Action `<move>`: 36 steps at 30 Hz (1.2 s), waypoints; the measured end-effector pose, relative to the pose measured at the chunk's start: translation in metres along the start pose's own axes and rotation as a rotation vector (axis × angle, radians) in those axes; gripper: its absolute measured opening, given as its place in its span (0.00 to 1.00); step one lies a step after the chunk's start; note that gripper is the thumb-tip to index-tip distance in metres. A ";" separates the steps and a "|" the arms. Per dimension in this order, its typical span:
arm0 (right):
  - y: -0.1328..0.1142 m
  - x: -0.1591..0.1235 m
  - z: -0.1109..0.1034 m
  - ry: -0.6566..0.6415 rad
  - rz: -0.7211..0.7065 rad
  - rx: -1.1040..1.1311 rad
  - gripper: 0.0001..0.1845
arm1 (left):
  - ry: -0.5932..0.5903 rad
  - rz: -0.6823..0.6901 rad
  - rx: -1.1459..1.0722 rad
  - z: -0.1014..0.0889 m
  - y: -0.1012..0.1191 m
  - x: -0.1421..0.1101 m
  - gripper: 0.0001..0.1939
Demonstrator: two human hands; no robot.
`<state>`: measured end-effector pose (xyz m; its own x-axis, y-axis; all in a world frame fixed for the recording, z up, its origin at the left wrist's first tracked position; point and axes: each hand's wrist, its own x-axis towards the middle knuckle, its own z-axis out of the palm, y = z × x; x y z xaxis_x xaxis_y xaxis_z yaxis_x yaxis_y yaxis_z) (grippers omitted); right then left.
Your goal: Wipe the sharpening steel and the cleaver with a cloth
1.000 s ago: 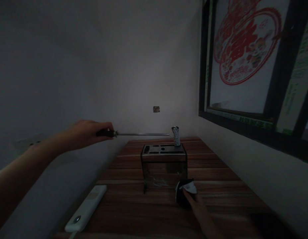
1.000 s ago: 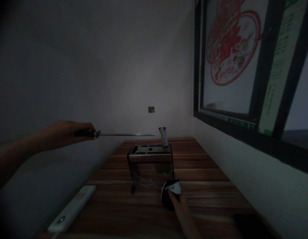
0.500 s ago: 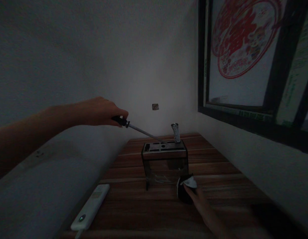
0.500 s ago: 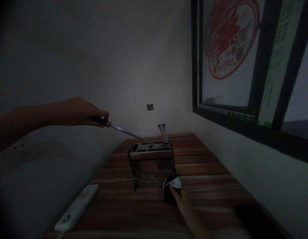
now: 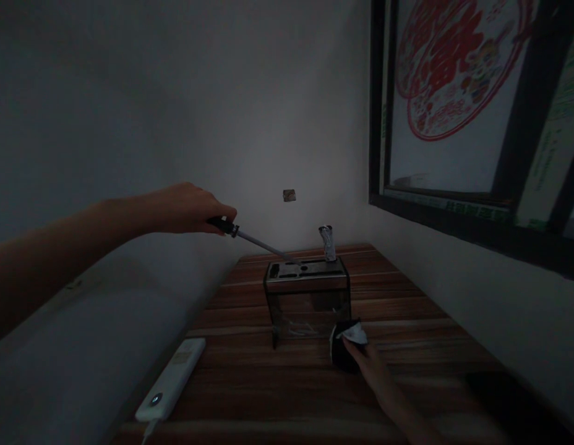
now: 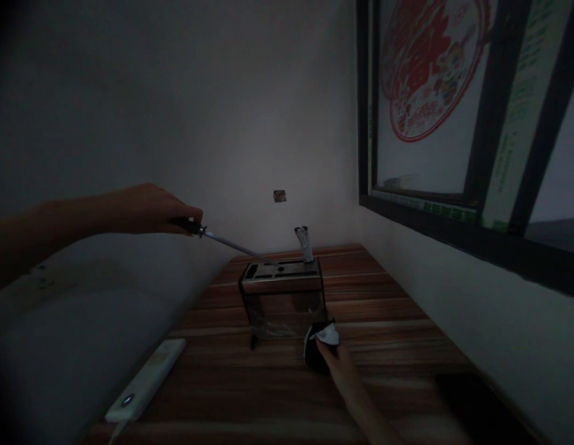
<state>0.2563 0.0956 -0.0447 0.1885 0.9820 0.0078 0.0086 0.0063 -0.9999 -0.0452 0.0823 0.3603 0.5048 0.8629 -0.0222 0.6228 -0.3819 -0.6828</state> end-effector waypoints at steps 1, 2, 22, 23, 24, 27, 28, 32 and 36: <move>0.000 0.000 0.000 -0.004 0.004 0.001 0.27 | 0.001 -0.001 0.002 0.000 0.000 0.000 0.10; 0.001 0.000 0.000 -0.011 0.004 0.004 0.26 | 0.005 0.001 0.002 0.000 0.001 0.001 0.10; -0.004 -0.003 0.000 -0.051 0.052 0.033 0.31 | 0.014 0.033 -0.014 -0.005 0.001 0.008 0.10; -0.004 -0.003 0.000 -0.041 0.051 0.030 0.31 | 0.016 0.041 -0.011 -0.005 0.001 0.009 0.10; -0.004 -0.003 0.000 -0.029 0.051 0.025 0.31 | 0.019 0.048 -0.006 -0.005 0.001 0.010 0.11; -0.002 -0.001 0.000 -0.023 0.055 0.009 0.30 | 0.025 0.059 0.018 -0.005 0.001 0.012 0.10; -0.001 -0.001 0.000 -0.036 0.050 0.008 0.29 | 0.026 0.059 0.022 -0.005 0.000 0.013 0.10; 0.001 0.001 0.001 -0.061 0.021 0.025 0.29 | 0.034 0.080 0.013 -0.005 -0.001 0.015 0.10; -0.001 0.000 0.001 -0.018 0.012 0.016 0.29 | 0.039 0.092 0.015 -0.007 0.000 0.018 0.10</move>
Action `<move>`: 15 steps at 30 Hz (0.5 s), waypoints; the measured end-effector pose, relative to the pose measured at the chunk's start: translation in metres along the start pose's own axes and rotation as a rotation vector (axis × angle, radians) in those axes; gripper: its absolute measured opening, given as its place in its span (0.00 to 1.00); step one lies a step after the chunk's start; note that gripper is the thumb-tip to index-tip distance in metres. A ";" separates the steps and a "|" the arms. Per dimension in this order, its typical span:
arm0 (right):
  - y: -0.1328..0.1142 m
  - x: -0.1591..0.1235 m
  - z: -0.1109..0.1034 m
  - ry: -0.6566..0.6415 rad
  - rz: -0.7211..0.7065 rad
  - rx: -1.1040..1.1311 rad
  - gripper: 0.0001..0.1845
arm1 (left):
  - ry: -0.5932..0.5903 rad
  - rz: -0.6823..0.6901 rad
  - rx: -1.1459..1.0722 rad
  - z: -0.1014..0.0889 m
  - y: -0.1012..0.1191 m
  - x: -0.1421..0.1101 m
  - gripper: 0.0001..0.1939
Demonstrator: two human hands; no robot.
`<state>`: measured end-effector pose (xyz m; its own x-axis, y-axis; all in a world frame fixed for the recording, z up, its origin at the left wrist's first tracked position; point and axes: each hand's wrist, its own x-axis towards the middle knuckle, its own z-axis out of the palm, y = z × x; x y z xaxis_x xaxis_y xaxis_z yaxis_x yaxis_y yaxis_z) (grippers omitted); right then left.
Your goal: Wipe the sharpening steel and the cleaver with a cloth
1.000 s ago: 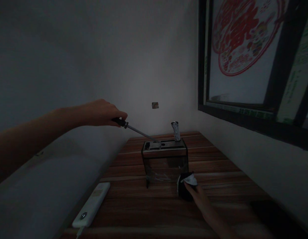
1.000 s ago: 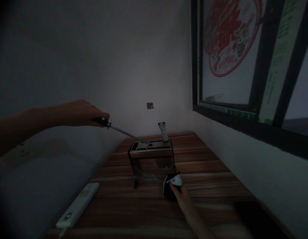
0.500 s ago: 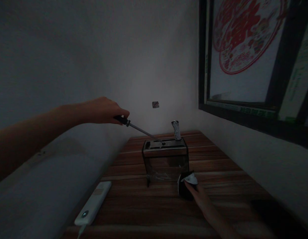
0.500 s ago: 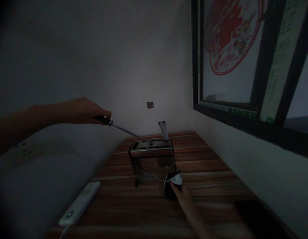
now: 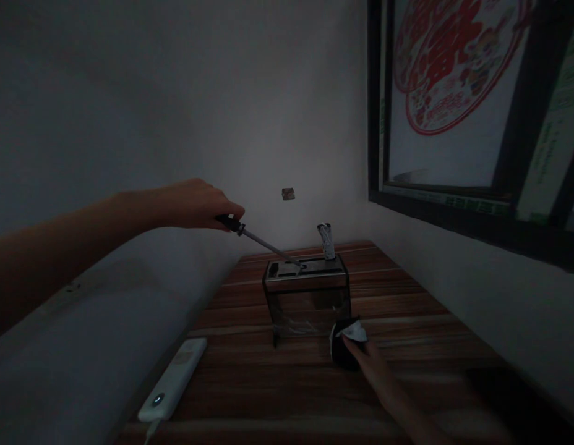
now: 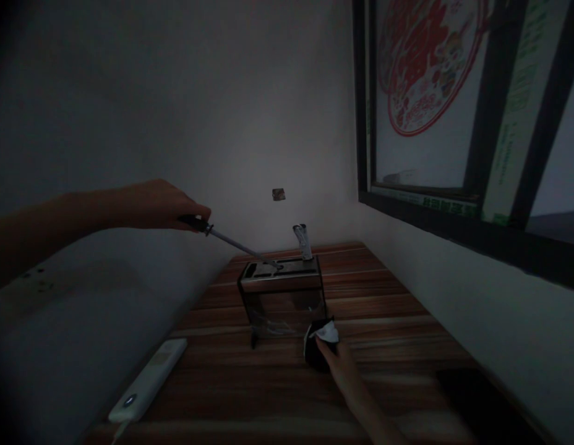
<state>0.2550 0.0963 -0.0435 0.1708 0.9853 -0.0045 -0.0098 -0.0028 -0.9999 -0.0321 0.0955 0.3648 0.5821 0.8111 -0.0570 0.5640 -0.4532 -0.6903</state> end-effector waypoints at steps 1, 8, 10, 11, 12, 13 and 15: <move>-0.001 -0.001 0.000 -0.002 -0.002 0.001 0.29 | -0.002 0.002 0.009 -0.001 0.000 0.001 0.10; -0.012 -0.006 0.000 -0.001 0.011 -0.008 0.28 | 0.015 0.030 0.043 -0.012 -0.001 0.017 0.10; -0.014 -0.007 -0.001 -0.006 0.028 -0.017 0.26 | 0.011 0.030 0.054 -0.019 0.000 0.023 0.10; -0.013 -0.007 -0.001 -0.013 0.038 -0.020 0.26 | 0.010 0.030 0.066 -0.023 0.001 0.027 0.09; -0.013 -0.007 -0.001 -0.024 0.044 -0.021 0.25 | 0.010 0.031 0.081 -0.027 0.002 0.031 0.09; -0.012 -0.007 -0.001 -0.038 0.045 -0.021 0.25 | 0.012 0.030 0.096 -0.031 0.004 0.035 0.09; -0.009 -0.006 -0.002 -0.050 0.033 -0.014 0.26 | 0.015 0.028 0.121 -0.039 0.007 0.044 0.09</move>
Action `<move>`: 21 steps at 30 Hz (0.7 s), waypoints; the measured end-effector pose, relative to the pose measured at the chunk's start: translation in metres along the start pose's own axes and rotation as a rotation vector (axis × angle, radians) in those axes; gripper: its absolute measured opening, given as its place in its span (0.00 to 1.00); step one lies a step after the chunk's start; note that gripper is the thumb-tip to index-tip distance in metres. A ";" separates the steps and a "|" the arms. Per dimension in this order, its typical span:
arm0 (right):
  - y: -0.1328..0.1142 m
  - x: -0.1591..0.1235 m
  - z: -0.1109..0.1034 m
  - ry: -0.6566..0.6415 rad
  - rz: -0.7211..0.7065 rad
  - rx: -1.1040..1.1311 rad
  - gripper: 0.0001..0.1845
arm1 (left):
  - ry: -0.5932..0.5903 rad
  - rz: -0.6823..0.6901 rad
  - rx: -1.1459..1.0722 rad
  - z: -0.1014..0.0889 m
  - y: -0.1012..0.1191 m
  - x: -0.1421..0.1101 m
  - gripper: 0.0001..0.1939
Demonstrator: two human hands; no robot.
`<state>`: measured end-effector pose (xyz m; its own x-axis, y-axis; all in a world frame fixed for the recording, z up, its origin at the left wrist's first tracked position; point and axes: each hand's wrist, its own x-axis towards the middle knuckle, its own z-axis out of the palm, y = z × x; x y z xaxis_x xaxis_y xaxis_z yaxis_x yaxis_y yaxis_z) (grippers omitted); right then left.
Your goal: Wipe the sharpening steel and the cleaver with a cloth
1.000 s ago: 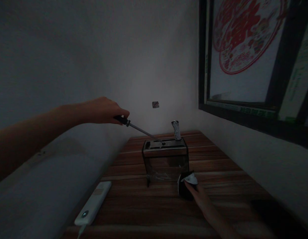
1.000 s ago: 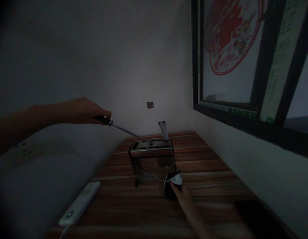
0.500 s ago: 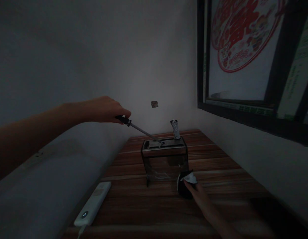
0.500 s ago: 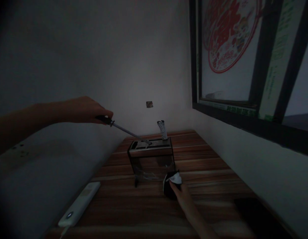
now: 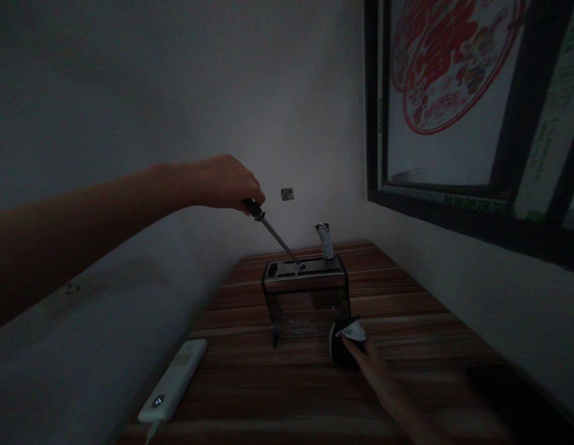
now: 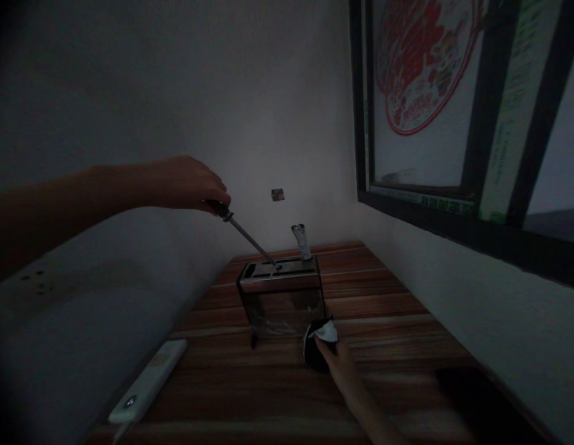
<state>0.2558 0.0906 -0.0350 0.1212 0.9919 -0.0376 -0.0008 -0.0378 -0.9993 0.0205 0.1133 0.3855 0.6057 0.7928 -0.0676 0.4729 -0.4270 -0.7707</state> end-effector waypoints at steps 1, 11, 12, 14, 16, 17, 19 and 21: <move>0.002 0.001 0.000 -0.001 -0.010 0.005 0.26 | 0.001 -0.001 0.011 -0.004 0.001 0.005 0.09; 0.002 0.004 0.003 -0.025 -0.051 0.028 0.25 | -0.012 0.012 0.041 -0.038 0.019 0.047 0.10; 0.001 0.003 0.003 -0.033 -0.048 0.032 0.25 | -0.018 0.011 0.055 -0.039 0.020 0.050 0.10; 0.000 0.001 0.003 -0.045 -0.038 0.034 0.25 | -0.034 -0.003 0.101 -0.042 0.022 0.056 0.09; 0.000 0.000 0.003 -0.063 -0.027 0.021 0.24 | -0.039 -0.015 0.134 -0.045 0.025 0.061 0.10; 0.000 0.000 0.003 -0.067 -0.027 0.013 0.24 | -0.042 -0.013 0.142 -0.047 0.027 0.063 0.10; 0.002 -0.001 0.003 -0.055 -0.028 0.002 0.25 | -0.057 0.002 0.151 -0.051 0.031 0.066 0.11; 0.003 0.000 0.004 -0.023 -0.044 0.004 0.26 | -0.087 0.008 0.168 -0.055 0.035 0.068 0.12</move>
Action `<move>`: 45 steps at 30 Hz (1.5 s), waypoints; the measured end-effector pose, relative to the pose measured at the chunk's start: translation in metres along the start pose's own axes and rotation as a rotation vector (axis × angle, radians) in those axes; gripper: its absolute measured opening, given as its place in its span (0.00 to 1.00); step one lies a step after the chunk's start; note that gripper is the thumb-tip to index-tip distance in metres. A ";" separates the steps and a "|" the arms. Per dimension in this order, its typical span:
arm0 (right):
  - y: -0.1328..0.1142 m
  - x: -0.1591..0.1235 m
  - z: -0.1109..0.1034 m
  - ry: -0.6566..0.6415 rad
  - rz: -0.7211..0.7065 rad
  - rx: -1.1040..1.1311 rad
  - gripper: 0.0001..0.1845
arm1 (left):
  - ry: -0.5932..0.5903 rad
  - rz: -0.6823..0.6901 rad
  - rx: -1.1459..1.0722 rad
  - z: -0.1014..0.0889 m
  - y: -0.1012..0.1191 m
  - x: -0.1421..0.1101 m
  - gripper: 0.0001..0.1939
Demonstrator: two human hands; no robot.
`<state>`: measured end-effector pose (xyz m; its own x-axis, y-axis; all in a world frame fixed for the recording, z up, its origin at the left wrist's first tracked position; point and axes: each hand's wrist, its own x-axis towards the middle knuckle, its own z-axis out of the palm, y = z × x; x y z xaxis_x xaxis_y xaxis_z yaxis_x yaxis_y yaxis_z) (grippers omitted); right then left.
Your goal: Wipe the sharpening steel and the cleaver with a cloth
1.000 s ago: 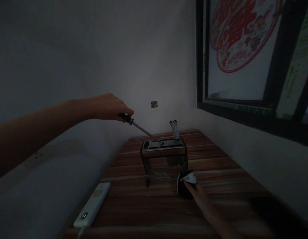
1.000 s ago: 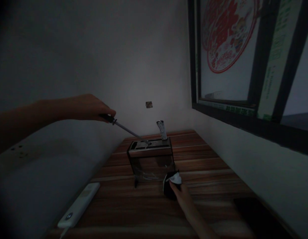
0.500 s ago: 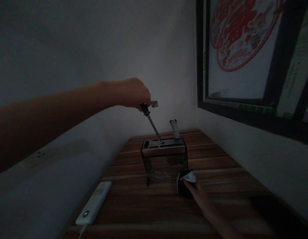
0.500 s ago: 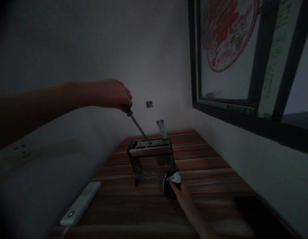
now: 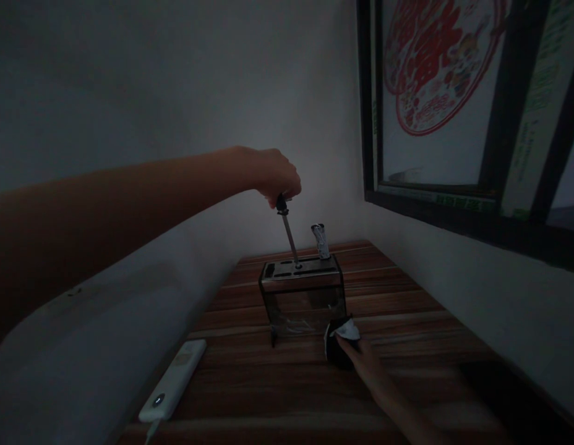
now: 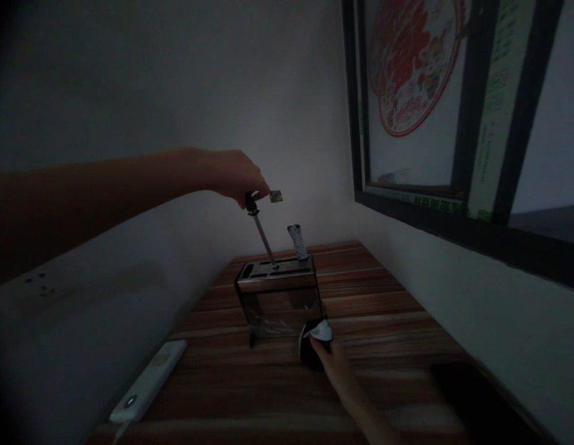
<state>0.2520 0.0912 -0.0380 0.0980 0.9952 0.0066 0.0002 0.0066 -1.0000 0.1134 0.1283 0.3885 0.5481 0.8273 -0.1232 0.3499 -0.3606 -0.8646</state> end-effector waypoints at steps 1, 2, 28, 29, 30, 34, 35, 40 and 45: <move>0.001 0.001 0.000 0.013 -0.010 0.000 0.27 | -0.017 -0.002 0.009 -0.002 0.002 0.001 0.12; 0.001 0.001 0.000 0.017 -0.019 -0.001 0.27 | -0.031 -0.006 0.018 -0.003 0.005 0.003 0.12; -0.003 -0.001 0.000 -0.014 0.000 -0.025 0.32 | -0.072 0.186 -0.151 0.064 0.082 0.050 0.06; -0.001 -0.001 0.000 -0.010 -0.004 -0.022 0.32 | -0.069 0.192 -0.153 0.067 0.084 0.051 0.06; 0.000 -0.001 0.001 -0.004 -0.010 -0.020 0.31 | -0.066 0.199 -0.155 0.069 0.086 0.051 0.07; 0.001 0.000 0.001 -0.010 -0.038 -0.005 0.30 | -0.057 0.228 -0.171 0.072 0.092 0.054 0.09; 0.001 0.001 0.000 -0.016 -0.045 0.001 0.30 | -0.056 0.234 -0.175 0.072 0.094 0.055 0.09; 0.002 0.001 0.001 0.019 -0.021 -0.022 0.28 | -0.042 0.247 -0.200 0.070 0.100 0.054 0.11; 0.001 0.000 0.001 0.020 -0.031 -0.021 0.27 | -0.011 0.237 -0.227 0.074 0.103 0.053 0.14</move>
<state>0.2512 0.0916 -0.0389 0.1176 0.9923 0.0383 0.0246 0.0356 -0.9991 0.1225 0.1671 0.2574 0.6270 0.7127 -0.3145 0.3747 -0.6298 -0.6804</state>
